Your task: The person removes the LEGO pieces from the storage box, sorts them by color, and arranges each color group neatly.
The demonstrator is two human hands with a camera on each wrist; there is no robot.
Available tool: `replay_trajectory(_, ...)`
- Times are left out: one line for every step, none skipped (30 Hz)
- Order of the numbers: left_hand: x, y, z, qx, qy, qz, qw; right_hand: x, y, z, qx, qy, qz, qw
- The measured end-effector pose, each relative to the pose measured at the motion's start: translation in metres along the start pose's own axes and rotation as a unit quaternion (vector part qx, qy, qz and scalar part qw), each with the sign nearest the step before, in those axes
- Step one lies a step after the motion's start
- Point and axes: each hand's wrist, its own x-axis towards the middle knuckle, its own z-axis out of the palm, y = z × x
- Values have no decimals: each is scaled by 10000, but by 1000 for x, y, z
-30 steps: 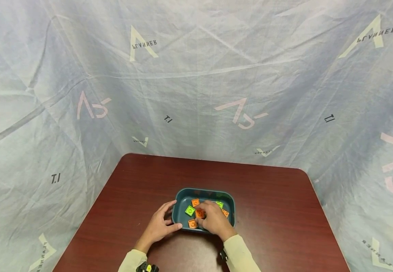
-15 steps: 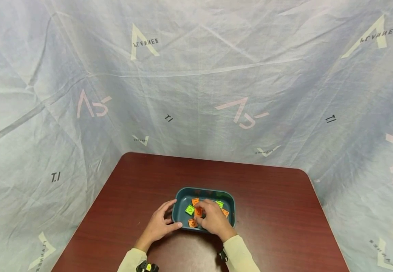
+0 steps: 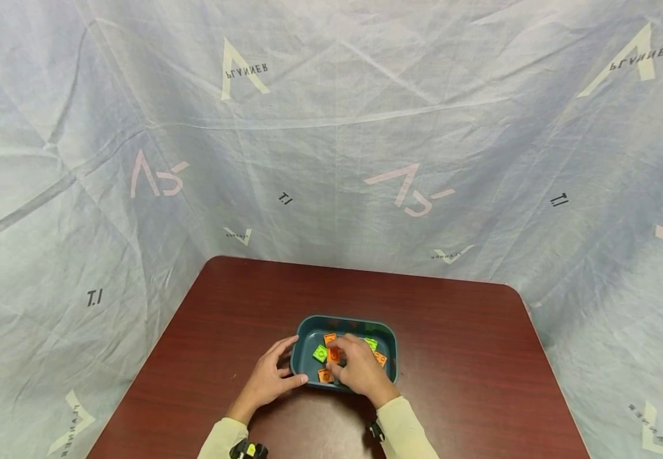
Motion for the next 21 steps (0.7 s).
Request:
replay_trajectory(0, 0, 0, 2, 0, -2, 10000, 0, 0, 0, 33, -1, 5, 10000)
replay_trajectory(0, 0, 0, -5, -2, -1, 10000, -1, -1, -1, 58, -3, 12, 10000)
replay_trajectory(0, 0, 0, -10, -3, 2, 10000, -1, -1, -1, 118, -12, 25, 9999)
replay_trajectory(0, 0, 0, -9, -4, 8, 10000, -1, -1, -2, 181, -20, 42, 9998)
replay_trajectory(0, 0, 0, -17, -10, 14, 10000, -2, -2, -2, 245, -24, 69, 9997)
replay_trajectory(0, 0, 0, -24, -12, 18, 10000, -2, -2, -3, 325, -24, 104, 9994)
replay_trajectory(0, 1, 0, -26, -14, 21, 10000, -3, -2, -4, 420, -17, 121, 9990)
replay_trajectory(0, 1, 0, -30, -11, 18, 10000, -3, -3, -5, 496, -3, 157, 9986)
replay_trajectory(-1, 1, 0, -29, -6, 11, 10000, -3, -3, -6, 549, 13, 195, 9983)
replay_trajectory(-1, 1, 0, -17, 0, 5, 10000, -3, -3, -7, 583, 40, 226, 9980)
replay_trajectory(-1, 1, 0, -18, 2, -5, 10000, -4, -3, -7, 614, 65, 253, 9978)
replay_trajectory(-1, 1, 0, -4, 10, -12, 10000, -4, -4, -8, 649, 98, 257, 9975)
replay_trajectory(-1, 1, 0, 10, 17, -19, 10000, -4, -4, -9, 665, 128, 249, 9974)
replay_trajectory(-1, 1, 0, 20, 26, -25, 10000, -4, -4, -9, 669, 156, 260, 9973)
replay_trajectory(-1, 0, 0, 33, 32, -33, 10000, -4, -4, -9, 655, 191, 226, 9974)
replay_trajectory(-1, 0, 0, 40, 34, -37, 10000, -4, -4, -10, 648, 215, 194, 9975)
replay_trajectory(-1, -1, 0, 40, 33, -41, 10000, -4, -3, -10, 632, 239, 163, 9976)
replay_trajectory(0, -1, 1, 36, 35, -40, 10000, -5, -3, -10, 587, 269, 146, 9978)
replay_trajectory(0, -1, 1, 28, 35, -42, 10000, -5, -3, -10, 554, 287, 133, 9980)
replay_trajectory(0, -1, 1, 14, 35, -38, 10000, -6, -3, -11, 514, 302, 135, 9981)
replay_trajectory(0, -2, 1, -1, 33, -34, 10000, -6, -3, -11, 459, 316, 144, 9983)
